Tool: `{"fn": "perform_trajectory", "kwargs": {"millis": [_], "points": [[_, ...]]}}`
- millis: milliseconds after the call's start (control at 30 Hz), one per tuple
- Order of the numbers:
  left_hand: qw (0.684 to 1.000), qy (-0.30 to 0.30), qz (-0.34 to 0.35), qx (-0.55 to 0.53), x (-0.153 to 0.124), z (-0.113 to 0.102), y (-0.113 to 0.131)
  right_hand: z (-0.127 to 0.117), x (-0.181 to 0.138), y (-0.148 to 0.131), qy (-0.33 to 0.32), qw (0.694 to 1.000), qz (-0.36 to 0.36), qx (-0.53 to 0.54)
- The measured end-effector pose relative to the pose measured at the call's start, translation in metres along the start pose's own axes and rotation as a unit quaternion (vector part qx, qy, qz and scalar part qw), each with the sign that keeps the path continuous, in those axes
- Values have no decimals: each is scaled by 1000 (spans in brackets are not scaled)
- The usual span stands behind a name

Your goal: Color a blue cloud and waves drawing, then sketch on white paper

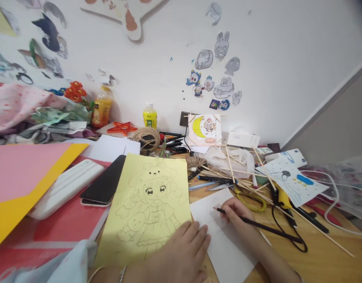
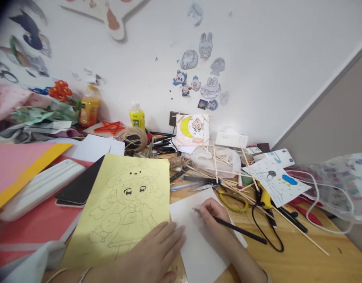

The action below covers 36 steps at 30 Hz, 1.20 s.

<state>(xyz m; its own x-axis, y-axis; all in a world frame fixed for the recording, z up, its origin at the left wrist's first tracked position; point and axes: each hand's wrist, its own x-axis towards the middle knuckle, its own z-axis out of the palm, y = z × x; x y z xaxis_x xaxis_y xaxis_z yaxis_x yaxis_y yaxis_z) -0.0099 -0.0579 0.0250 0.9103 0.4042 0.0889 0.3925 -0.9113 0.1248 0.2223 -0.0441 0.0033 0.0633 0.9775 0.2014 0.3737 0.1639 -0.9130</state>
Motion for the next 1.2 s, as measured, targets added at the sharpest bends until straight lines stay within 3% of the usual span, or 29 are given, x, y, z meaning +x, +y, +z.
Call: {"fn": "perform_trajectory", "kwargs": {"millis": [200,433,667,1200], "points": [[1000,0,-13,-21,-1,1,-3,6,-3,-4,-14,998,44,-37],[1000,17,-9,12,-4,19,-7,7,2,-7,-3,989,61,-136],[997,65,1,31,-5,22,-7,7,1,-10,-12,985,73,-156],[997,30,3,64,-3,16,-6,5,2,-9,-18,983,74,-165]]}}
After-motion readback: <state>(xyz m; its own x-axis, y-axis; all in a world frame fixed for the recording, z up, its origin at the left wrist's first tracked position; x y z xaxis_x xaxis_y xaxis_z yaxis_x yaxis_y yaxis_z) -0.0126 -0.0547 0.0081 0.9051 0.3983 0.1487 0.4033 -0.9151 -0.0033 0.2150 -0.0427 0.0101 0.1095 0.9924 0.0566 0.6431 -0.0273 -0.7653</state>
